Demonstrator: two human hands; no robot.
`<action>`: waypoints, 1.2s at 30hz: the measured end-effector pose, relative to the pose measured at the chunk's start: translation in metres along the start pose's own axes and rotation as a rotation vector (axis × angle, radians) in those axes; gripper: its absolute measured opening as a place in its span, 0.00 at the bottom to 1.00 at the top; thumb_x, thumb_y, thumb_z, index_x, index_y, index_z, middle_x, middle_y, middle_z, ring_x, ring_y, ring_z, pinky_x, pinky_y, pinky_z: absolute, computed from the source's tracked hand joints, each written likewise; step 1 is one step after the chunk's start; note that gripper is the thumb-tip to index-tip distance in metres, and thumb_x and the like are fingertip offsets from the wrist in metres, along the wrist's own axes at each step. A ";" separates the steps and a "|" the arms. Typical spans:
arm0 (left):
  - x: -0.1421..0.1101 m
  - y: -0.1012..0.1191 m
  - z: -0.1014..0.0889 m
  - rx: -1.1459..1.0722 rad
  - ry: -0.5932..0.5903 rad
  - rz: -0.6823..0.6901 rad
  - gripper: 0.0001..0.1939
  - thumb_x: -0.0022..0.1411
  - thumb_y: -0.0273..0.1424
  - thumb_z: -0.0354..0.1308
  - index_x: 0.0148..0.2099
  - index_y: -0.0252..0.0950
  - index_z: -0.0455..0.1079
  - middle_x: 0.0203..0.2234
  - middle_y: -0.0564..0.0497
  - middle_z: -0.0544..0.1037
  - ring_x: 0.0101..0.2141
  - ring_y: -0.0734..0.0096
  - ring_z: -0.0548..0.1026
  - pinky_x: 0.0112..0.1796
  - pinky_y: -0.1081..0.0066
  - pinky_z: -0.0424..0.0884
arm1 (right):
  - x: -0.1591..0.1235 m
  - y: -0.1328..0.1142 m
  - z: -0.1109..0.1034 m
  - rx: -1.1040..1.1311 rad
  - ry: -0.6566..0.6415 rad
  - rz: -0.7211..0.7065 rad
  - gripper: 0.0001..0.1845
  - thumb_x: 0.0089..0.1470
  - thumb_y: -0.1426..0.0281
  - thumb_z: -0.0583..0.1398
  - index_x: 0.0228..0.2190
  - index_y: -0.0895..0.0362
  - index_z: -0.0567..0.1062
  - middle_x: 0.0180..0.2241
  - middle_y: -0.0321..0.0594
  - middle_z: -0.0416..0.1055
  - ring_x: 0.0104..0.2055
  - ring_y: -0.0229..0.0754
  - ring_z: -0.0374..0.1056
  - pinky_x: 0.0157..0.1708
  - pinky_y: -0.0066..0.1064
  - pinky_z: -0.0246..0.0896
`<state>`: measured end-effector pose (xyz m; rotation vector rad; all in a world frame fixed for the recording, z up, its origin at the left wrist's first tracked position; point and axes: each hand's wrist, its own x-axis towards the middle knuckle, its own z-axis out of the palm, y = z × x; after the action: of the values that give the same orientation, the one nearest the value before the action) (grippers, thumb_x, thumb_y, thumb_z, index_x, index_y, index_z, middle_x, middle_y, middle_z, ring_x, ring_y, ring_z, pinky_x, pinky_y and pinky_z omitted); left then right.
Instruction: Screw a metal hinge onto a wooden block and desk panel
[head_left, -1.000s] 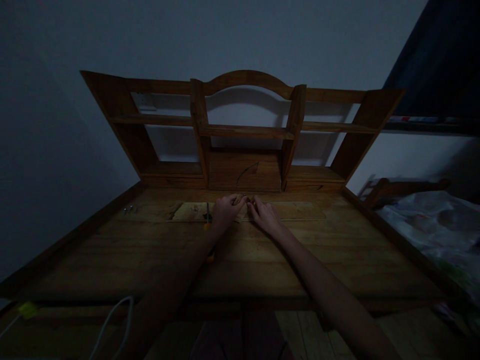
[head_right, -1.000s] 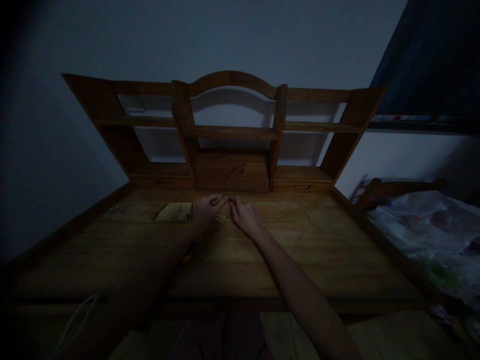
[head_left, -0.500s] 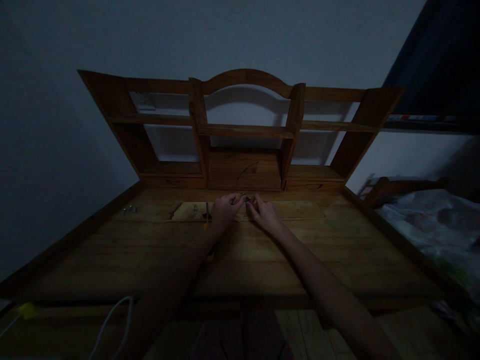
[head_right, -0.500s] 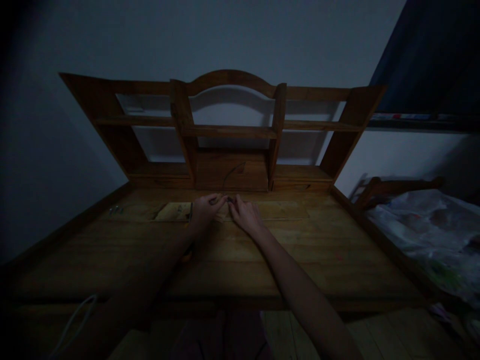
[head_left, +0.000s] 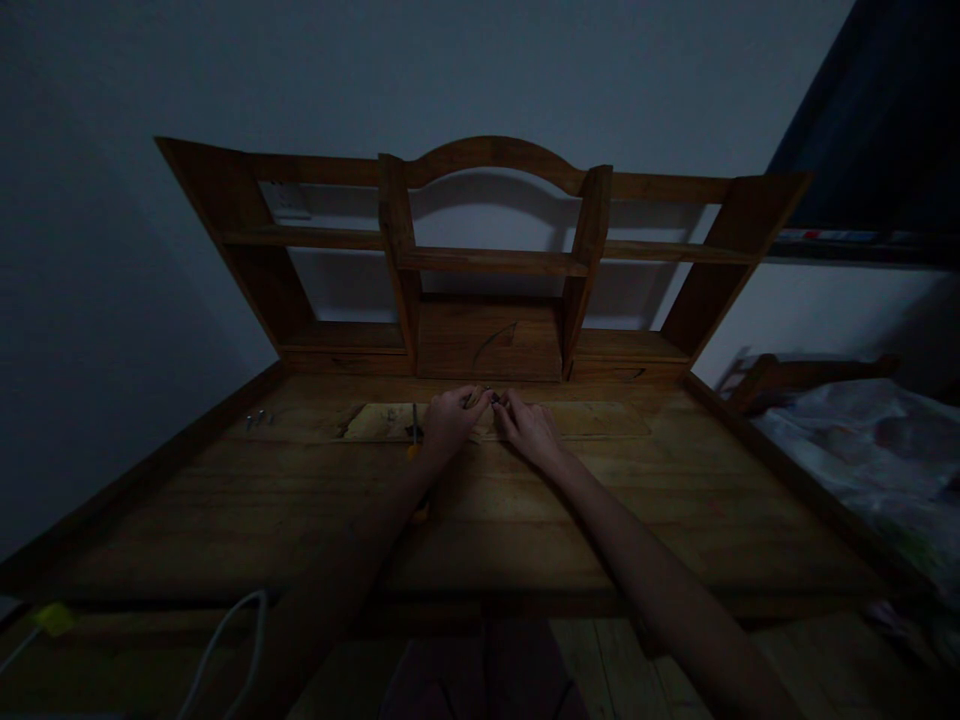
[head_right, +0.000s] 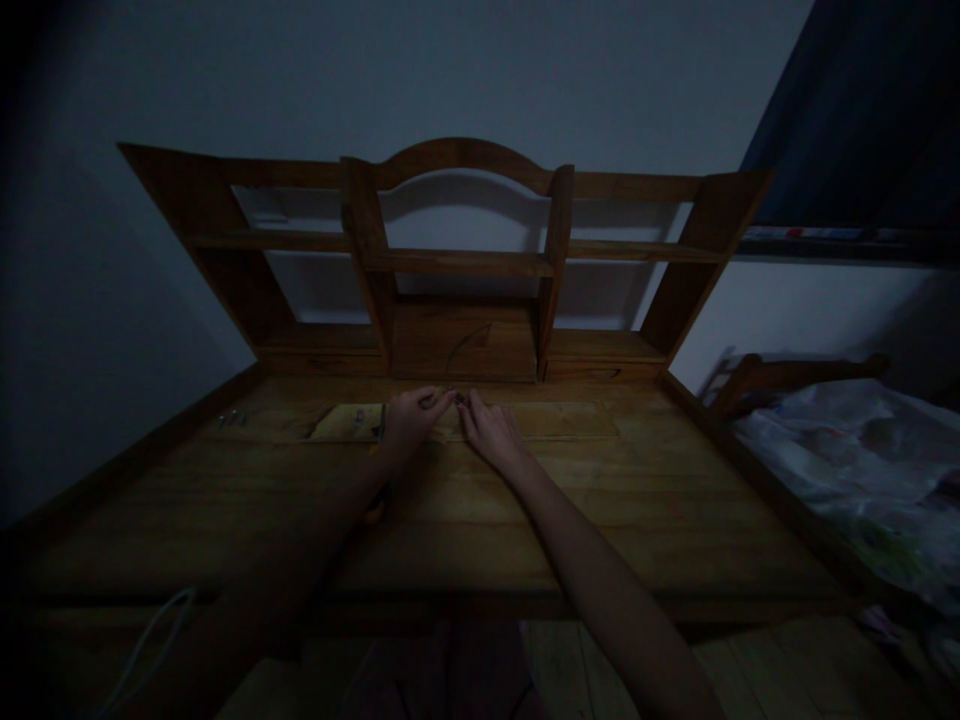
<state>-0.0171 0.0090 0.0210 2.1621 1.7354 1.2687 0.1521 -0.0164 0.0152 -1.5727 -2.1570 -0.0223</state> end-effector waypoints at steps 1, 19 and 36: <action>0.000 0.000 0.000 0.000 0.004 0.001 0.25 0.62 0.51 0.54 0.23 0.36 0.66 0.17 0.56 0.61 0.21 0.76 0.57 0.27 0.70 0.48 | 0.000 0.000 0.000 0.001 0.006 -0.005 0.19 0.70 0.58 0.45 0.49 0.54 0.68 0.36 0.43 0.80 0.36 0.46 0.76 0.33 0.30 0.53; -0.001 0.000 0.001 -0.049 -0.008 0.005 0.25 0.62 0.51 0.54 0.24 0.36 0.68 0.17 0.57 0.60 0.21 0.77 0.56 0.26 0.71 0.48 | 0.000 -0.004 -0.003 -0.111 -0.049 0.028 0.26 0.70 0.56 0.40 0.54 0.56 0.67 0.37 0.49 0.80 0.37 0.49 0.76 0.38 0.33 0.57; -0.001 0.004 -0.001 -0.045 -0.002 -0.004 0.24 0.62 0.50 0.55 0.25 0.36 0.70 0.18 0.56 0.63 0.22 0.76 0.58 0.27 0.72 0.49 | -0.001 -0.004 0.002 -0.008 0.059 0.030 0.22 0.69 0.56 0.43 0.45 0.54 0.70 0.33 0.44 0.80 0.34 0.46 0.76 0.32 0.32 0.55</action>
<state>-0.0149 0.0067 0.0232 2.1334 1.6929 1.2910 0.1482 -0.0176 0.0138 -1.5892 -2.0910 -0.0671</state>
